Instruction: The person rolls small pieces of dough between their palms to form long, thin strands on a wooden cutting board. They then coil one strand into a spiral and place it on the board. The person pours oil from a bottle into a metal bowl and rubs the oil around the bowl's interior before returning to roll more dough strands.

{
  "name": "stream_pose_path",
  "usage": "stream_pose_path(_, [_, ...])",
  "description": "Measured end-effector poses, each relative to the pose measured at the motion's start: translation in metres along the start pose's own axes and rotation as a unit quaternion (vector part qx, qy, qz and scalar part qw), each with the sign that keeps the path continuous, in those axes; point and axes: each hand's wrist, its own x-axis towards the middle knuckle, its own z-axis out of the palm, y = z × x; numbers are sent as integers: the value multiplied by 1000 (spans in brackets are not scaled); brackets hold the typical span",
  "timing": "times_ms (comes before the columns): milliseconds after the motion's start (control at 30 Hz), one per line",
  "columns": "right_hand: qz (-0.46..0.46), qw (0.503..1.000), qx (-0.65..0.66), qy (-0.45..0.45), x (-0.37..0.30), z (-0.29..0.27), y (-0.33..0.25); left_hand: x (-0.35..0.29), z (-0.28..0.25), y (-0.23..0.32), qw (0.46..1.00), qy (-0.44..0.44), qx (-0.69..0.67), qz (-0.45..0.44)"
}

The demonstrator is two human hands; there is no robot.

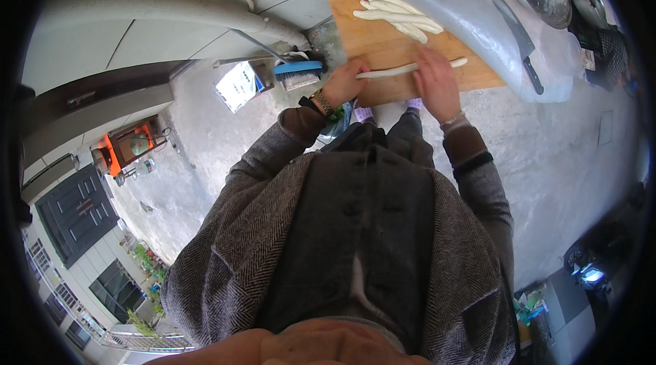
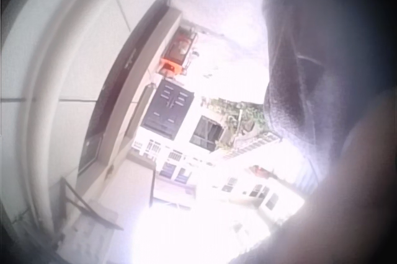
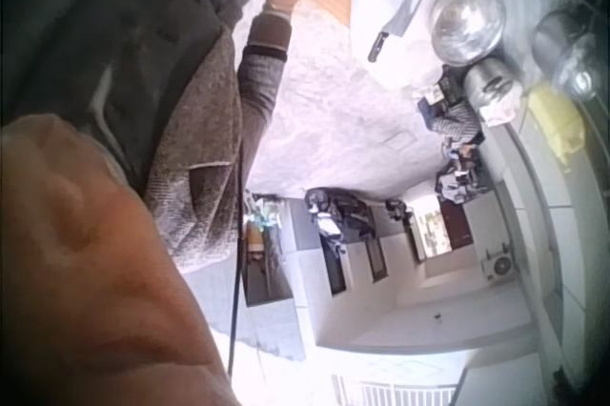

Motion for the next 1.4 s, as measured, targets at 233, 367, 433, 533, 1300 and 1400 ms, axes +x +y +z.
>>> stream_pose_path(233, [-22,992,-49,-117,34,31,-38,-14,-8,5,998,0,-51,23])
stream_pose_path(367, [-42,961,-38,-271,-16,13,-38,-24,-10,5,997,-21,-46,52])
stream_pose_path(433, [-99,961,-31,-257,-17,13,-23,-26,-10,3,997,-32,-48,56])
stream_pose_path(533, [-171,969,-35,-177,17,26,5,-26,-15,-1,997,-9,-58,54])
stream_pose_path(1300, [-1,989,-6,-149,-26,4,12,-44,-71,-22,999,1,-46,16])
stream_pose_path(1400, [-40,980,-53,-189,-17,-1,35,-48,-71,-25,998,-43,-24,-47])
